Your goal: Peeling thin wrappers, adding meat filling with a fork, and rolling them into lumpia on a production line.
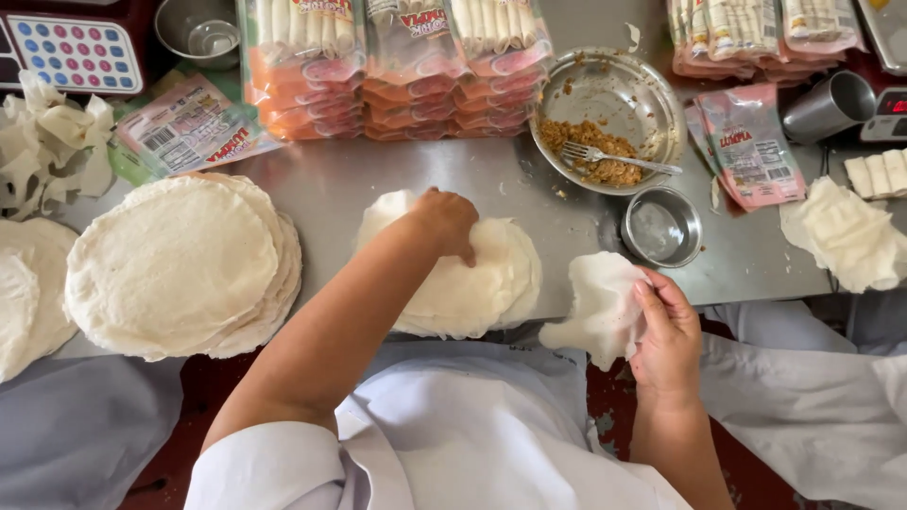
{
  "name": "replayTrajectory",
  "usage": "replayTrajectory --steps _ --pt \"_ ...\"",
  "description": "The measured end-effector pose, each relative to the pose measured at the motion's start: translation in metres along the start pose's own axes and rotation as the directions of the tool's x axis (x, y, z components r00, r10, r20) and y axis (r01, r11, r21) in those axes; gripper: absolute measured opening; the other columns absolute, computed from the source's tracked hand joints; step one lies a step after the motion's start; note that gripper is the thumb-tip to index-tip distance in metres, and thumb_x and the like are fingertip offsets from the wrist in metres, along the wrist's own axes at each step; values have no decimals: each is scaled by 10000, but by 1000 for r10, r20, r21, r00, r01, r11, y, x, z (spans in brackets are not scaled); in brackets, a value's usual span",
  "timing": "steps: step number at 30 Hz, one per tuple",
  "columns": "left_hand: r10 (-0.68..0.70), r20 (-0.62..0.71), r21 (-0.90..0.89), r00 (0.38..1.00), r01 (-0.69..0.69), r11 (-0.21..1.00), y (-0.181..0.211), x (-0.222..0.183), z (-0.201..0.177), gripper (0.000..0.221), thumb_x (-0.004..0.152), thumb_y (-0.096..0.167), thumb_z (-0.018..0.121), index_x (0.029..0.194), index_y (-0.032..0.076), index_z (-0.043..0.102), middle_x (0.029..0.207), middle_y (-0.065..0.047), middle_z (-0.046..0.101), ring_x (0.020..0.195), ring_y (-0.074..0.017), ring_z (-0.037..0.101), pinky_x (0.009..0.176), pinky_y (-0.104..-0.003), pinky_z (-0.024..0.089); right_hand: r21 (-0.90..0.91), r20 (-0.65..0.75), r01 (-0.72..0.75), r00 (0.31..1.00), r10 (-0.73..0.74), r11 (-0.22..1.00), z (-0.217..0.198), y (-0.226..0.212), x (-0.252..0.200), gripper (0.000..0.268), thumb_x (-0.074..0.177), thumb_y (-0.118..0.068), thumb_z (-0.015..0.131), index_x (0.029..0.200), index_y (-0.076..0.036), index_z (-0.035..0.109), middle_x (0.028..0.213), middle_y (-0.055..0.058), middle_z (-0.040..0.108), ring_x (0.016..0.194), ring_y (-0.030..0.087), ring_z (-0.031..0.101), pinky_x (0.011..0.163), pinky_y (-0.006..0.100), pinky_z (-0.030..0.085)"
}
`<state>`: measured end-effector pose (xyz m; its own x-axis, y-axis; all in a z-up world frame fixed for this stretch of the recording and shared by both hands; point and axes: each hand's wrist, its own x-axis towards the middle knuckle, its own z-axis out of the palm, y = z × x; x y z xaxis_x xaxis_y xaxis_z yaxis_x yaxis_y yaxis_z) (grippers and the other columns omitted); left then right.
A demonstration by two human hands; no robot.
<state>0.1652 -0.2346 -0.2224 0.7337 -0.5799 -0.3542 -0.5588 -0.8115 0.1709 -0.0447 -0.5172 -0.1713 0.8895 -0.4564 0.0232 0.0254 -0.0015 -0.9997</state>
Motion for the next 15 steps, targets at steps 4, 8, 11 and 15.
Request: replayTrajectory --steps 4,8,11,15 --pt "24 -5 -34 1000 -25 999 6 -22 -10 647 690 597 895 1230 263 767 1154 30 780 1155 -222 715 1058 -400 523 12 -22 1 1000 0 1000 -12 8 -4 248 1071 -93 622 1293 -3 688 1019 69 729 948 123 707 923 353 615" --pt "-21 -39 -218 999 12 976 11 -67 -38 498 831 403 833 1301 273 734 1151 -1 775 1135 -254 721 1017 -453 557 15 -47 -10 999 11 1000 -2 -1 -7 237 1062 -104 647 1279 -25 698 1019 58 720 938 118 698 901 331 612" --pt "-91 -109 -464 990 31 885 3 -123 -79 506 836 367 823 1306 204 729 1140 -97 777 1115 -344 727 999 -517 569 7 -37 -14 999 14 1000 4 -2 -9 231 1070 -107 640 1282 -33 691 1031 54 716 945 115 696 908 316 611" --pt "-260 -369 -806 892 -168 567 -29 -221 -142 496 819 213 782 1232 -49 699 1077 -334 737 1087 -518 676 973 -624 495 13 -4 -66 998 66 998 4 0 -5 173 1108 -121 613 1252 -70 695 1013 27 716 935 106 715 877 282 609"
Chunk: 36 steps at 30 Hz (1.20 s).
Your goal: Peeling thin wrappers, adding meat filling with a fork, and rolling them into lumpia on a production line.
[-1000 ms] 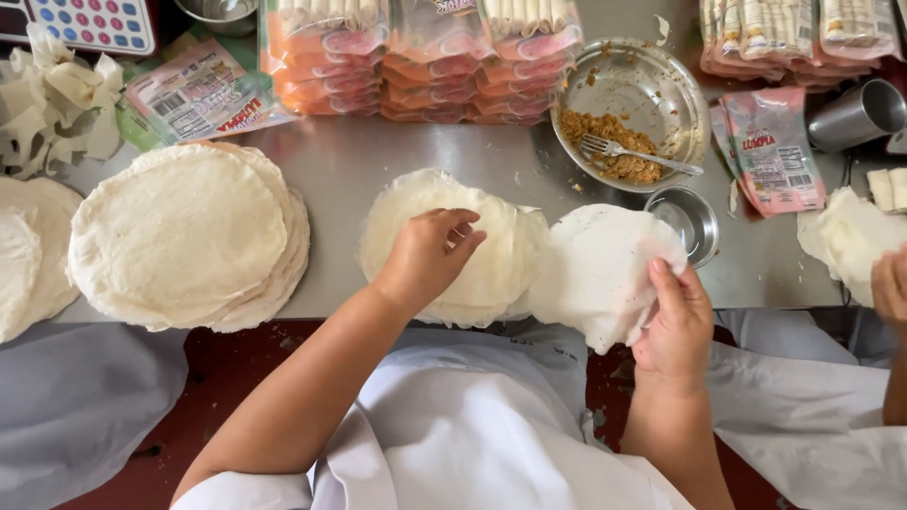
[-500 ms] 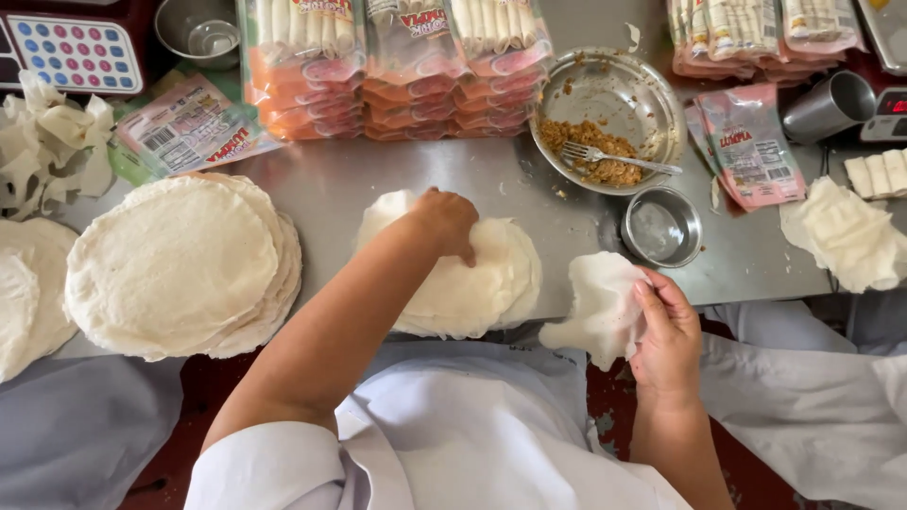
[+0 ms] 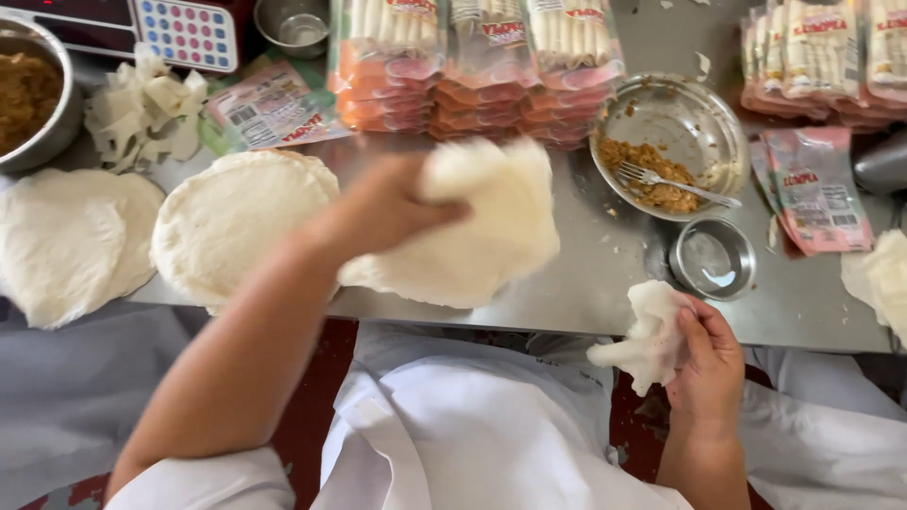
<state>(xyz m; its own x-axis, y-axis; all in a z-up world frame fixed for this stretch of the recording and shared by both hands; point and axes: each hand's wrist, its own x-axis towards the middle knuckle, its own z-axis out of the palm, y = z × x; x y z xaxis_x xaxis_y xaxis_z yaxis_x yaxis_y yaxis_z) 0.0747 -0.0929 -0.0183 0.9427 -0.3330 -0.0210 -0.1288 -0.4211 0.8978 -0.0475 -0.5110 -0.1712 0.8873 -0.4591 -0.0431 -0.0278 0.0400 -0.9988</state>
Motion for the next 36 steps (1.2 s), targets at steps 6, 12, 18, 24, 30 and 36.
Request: replayTrajectory --steps 6,12,18,24,30,36 --pt "-649 -405 -477 644 457 751 -2 -58 -101 670 864 203 714 1493 120 501 1445 -63 641 1315 -249 653 1125 -460 574 -18 53 -84 995 85 996 22 -13 -1 221 1067 -121 591 1252 -54 693 1234 70 729 1105 167 681 960 278 570" --pt "-561 -612 -284 557 508 813 -120 -101 -115 572 854 240 791 1368 173 549 1278 -40 696 1122 -225 675 919 -406 574 -29 145 -118 982 121 993 48 4 1 197 1040 -50 604 1212 -37 699 1215 113 742 1077 171 690 938 254 563" --pt "-518 -673 83 528 749 657 -59 -88 -106 1094 909 209 889 1671 271 107 1517 -302 479 1318 -506 500 938 -669 504 -46 397 -134 907 141 990 97 -38 -3 221 1049 -113 605 1218 -65 740 971 10 731 745 60 602 585 164 460" --pt "-11 -677 576 736 539 615 -48 -86 -80 1045 1046 345 898 1666 81 99 1677 -320 312 1520 -488 260 1256 -561 223 369 289 -162 956 52 915 119 -49 -17 437 1030 -97 603 1465 -112 574 1145 113 752 939 153 724 781 240 601" --pt "762 -147 826 631 -346 446 -96 -62 49 199 1009 192 671 1154 62 712 1151 -211 687 1111 -426 672 976 -568 498 -438 358 -10 915 185 899 110 -8 -52 670 1034 -101 554 1642 -70 274 915 239 776 670 307 760 587 377 634" --pt "597 258 641 759 -597 482 -179 -61 207 661 800 242 829 1395 84 588 1411 -189 554 1375 -404 497 1075 -565 450 -478 612 804 594 -522 354 81 18 -24 419 948 -180 743 1350 -68 714 1188 90 722 1049 273 699 916 404 593"
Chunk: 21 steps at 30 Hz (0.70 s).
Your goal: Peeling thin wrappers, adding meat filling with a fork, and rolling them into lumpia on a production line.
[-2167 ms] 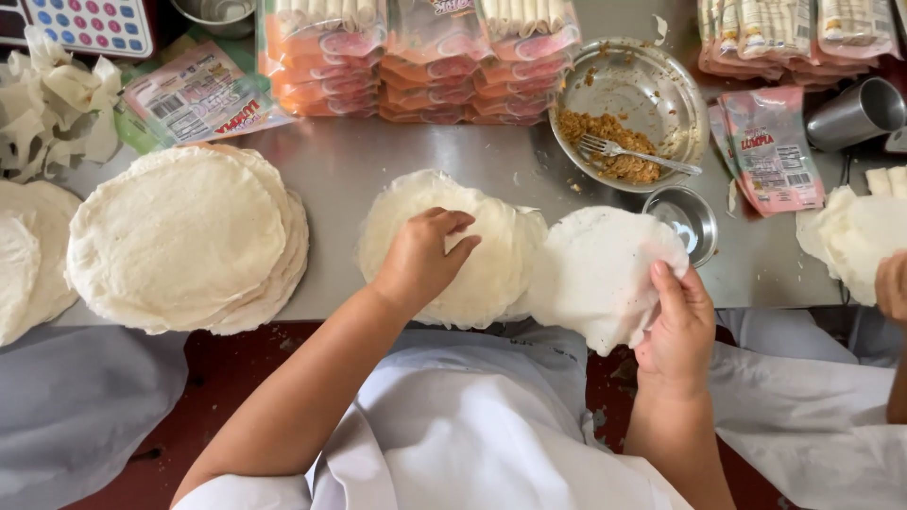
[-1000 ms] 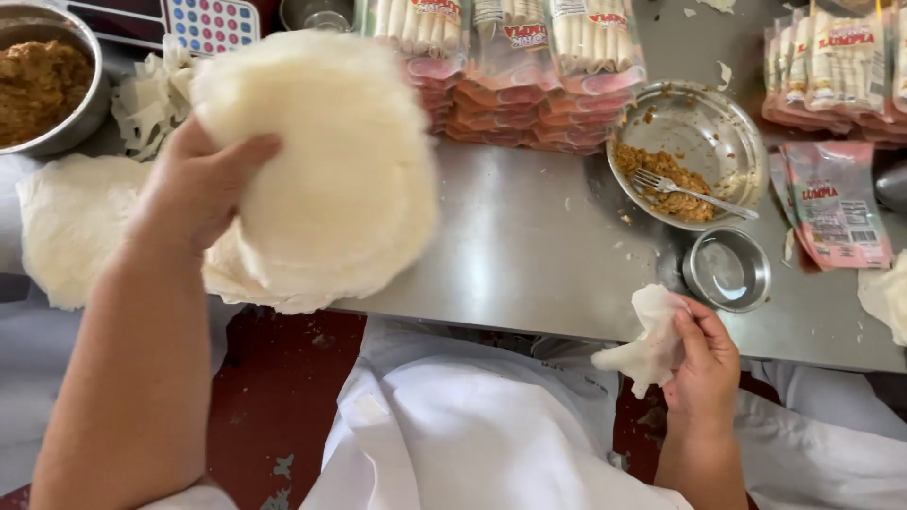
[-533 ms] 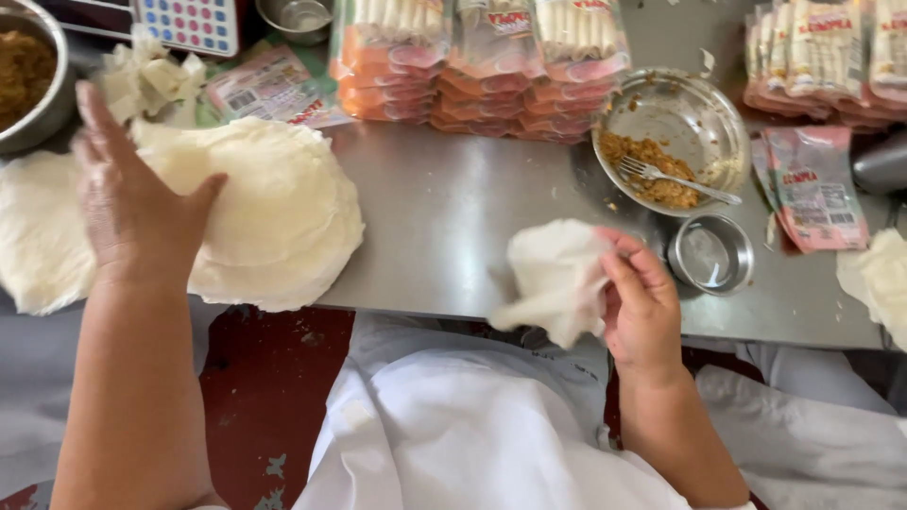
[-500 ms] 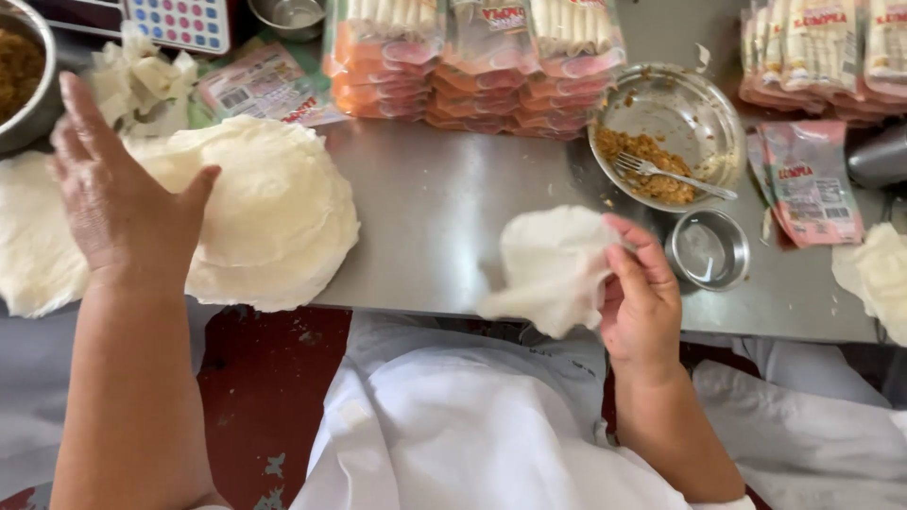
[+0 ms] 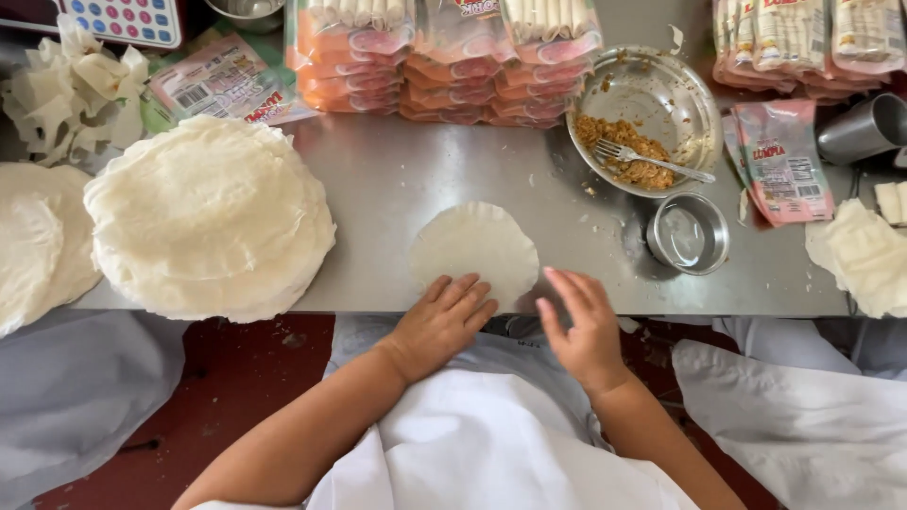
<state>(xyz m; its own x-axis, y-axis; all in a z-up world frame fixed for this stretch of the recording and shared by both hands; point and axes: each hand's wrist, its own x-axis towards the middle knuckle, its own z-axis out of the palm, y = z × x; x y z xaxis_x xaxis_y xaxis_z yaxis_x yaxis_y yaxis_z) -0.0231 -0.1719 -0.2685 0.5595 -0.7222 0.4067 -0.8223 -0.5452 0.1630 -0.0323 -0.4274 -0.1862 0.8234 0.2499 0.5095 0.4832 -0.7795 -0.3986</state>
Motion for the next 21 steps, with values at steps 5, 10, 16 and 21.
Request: replayTrajectory --steps 5,10,16,21 --pt "-140 -249 -274 958 69 959 -7 9 -13 166 970 130 738 1102 30 728 1097 -123 696 1063 -321 689 930 -407 573 10 225 181 958 -178 983 27 2 0 692 949 -512 698 1528 -158 564 1576 78 539 1505 352 420 1243 551 241" --pt "-400 -90 -673 912 240 699 -18 44 -62 87 947 107 718 887 87 778 921 -56 799 875 -295 778 751 -385 627 189 235 100 961 -143 977 37 36 11 301 950 -206 705 1249 -191 734 1310 -10 741 1315 256 636 1265 594 153" --pt "-612 -282 -696 739 281 660 -45 109 -139 381 955 60 766 649 34 540 866 -116 796 719 -330 730 627 -342 515 241 49 -176 984 169 954 8 52 77 298 859 -75 795 1125 -207 812 1076 9 805 1260 299 670 1150 474 467" --pt "-438 -445 -454 781 224 862 -37 100 -149 65 921 90 841 894 101 784 911 -26 796 816 -235 765 724 -336 614 150 -194 114 977 -84 982 -21 15 96 227 967 30 702 1138 -87 795 1203 93 788 1149 308 743 1132 483 539"
